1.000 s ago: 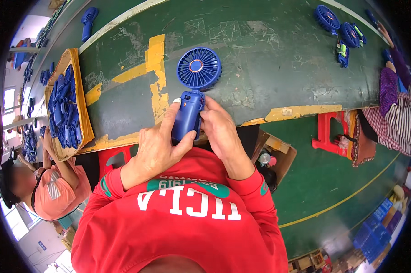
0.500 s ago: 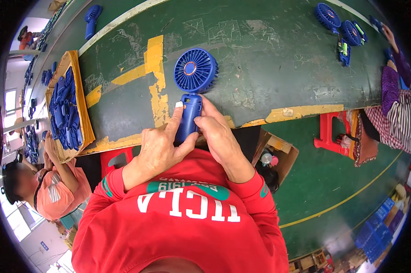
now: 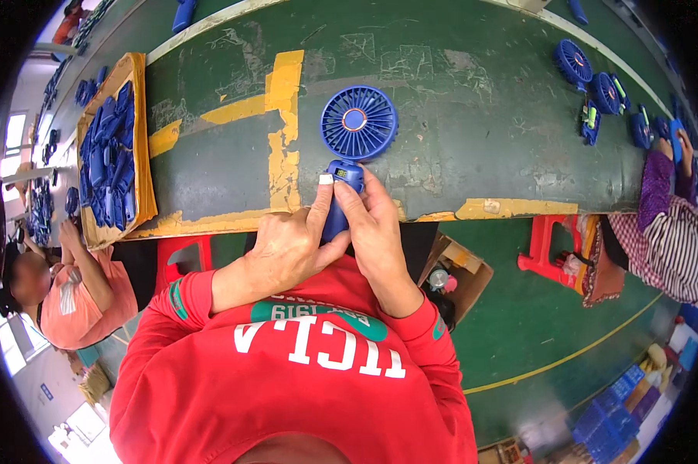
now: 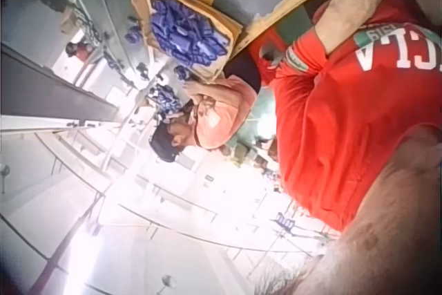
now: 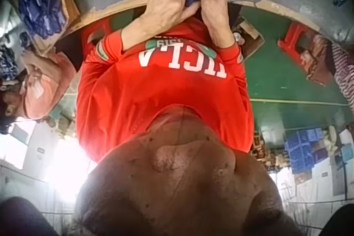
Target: Assembling portable hand-held fans by attaching the handle and battery components.
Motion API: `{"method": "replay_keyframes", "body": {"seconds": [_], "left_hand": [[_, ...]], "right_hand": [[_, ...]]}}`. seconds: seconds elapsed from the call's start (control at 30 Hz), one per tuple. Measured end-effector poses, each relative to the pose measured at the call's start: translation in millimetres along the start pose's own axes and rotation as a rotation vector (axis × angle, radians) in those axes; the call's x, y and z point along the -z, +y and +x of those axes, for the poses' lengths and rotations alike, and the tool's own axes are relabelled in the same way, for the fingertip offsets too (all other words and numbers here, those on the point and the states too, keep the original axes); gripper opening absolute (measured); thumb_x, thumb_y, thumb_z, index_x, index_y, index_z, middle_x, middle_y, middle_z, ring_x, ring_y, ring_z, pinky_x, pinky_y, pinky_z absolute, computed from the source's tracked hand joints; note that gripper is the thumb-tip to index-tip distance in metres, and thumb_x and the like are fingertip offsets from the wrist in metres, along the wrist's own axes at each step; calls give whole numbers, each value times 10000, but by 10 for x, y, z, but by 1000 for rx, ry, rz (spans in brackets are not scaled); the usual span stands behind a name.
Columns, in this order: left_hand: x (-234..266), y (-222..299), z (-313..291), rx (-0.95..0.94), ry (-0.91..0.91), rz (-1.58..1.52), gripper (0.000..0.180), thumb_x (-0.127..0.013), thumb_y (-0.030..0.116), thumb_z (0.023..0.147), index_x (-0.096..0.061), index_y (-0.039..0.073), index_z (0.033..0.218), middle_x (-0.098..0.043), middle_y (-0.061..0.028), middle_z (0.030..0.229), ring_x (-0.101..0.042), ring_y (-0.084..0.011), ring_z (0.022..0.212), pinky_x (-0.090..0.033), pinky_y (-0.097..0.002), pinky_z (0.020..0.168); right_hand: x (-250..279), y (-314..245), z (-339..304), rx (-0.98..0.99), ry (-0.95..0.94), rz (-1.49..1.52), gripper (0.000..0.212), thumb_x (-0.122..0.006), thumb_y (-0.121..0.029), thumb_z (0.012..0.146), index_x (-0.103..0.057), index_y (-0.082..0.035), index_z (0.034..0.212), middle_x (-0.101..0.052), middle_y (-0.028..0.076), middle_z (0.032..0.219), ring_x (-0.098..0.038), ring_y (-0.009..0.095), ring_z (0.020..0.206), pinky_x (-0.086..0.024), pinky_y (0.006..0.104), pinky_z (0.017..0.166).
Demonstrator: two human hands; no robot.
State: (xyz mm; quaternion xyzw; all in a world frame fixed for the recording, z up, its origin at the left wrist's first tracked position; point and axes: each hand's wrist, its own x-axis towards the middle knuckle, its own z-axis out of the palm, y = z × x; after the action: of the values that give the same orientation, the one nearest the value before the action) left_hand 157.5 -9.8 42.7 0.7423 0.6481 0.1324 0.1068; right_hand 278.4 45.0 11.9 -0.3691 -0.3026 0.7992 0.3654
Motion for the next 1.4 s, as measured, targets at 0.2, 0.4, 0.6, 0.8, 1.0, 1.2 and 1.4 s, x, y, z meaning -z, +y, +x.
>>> {"method": "replay_keyframes", "body": {"seconds": [0.2,0.4,0.6,0.8,1.0,1.2,1.4], "left_hand": [[-123,-200,-25,235,-59,-531,596,-625,408,810,-469,-98,1084,-584,-169,620,-601,-278,534,-473,-329,480],[43,-243,68,445,-413,-1198,380,-578,315,882,-480,-43,967,-616,-109,794,-593,-139,643,-475,-260,558],[167,-124,12,184,-164,-848,430,-597,318,836,-503,-78,975,-604,-234,728,-631,-356,667,-498,-374,576],[169,-87,36,108,-103,-767,382,-622,270,813,-510,-63,963,-595,-223,684,-627,-370,638,-488,-375,537],[54,-217,76,293,-264,-1059,340,-610,258,848,-501,-51,938,-596,-158,710,-604,-194,607,-483,-305,559],[234,-516,395,352,-255,-1502,354,-540,328,900,-530,-15,986,-609,-60,759,-564,-86,578,-455,-211,528],[752,-1363,1329,249,333,-428,326,-601,265,816,-548,-18,969,-603,-161,667,-613,-213,565,-498,-328,537]], "right_hand": [[32,13,-14,42,-45,168,341,-494,-136,928,-452,25,1226,-529,136,1210,-518,193,1104,-437,317,922],[-3,-33,-55,68,-87,237,390,-521,-153,913,-426,34,1242,-499,169,1238,-497,257,1152,-436,378,946],[-101,-168,-177,86,-64,133,438,-575,-152,877,-414,22,1245,-521,182,1190,-525,274,1114,-452,384,931],[-105,-183,-198,95,-38,205,413,-596,-125,855,-437,13,1210,-553,189,1129,-567,267,1046,-464,382,914],[-147,-204,-81,120,-32,102,387,-577,-94,865,-437,-2,1214,-547,188,1145,-560,256,1059,-474,361,901],[-13,-284,48,185,-105,-282,348,-530,-97,898,-442,14,1216,-545,161,1169,-539,200,1079,-467,318,872],[-469,-1247,-405,437,-289,-574,77,-515,37,820,-576,28,774,-624,117,751,-601,188,758,-492,293,698]]}}
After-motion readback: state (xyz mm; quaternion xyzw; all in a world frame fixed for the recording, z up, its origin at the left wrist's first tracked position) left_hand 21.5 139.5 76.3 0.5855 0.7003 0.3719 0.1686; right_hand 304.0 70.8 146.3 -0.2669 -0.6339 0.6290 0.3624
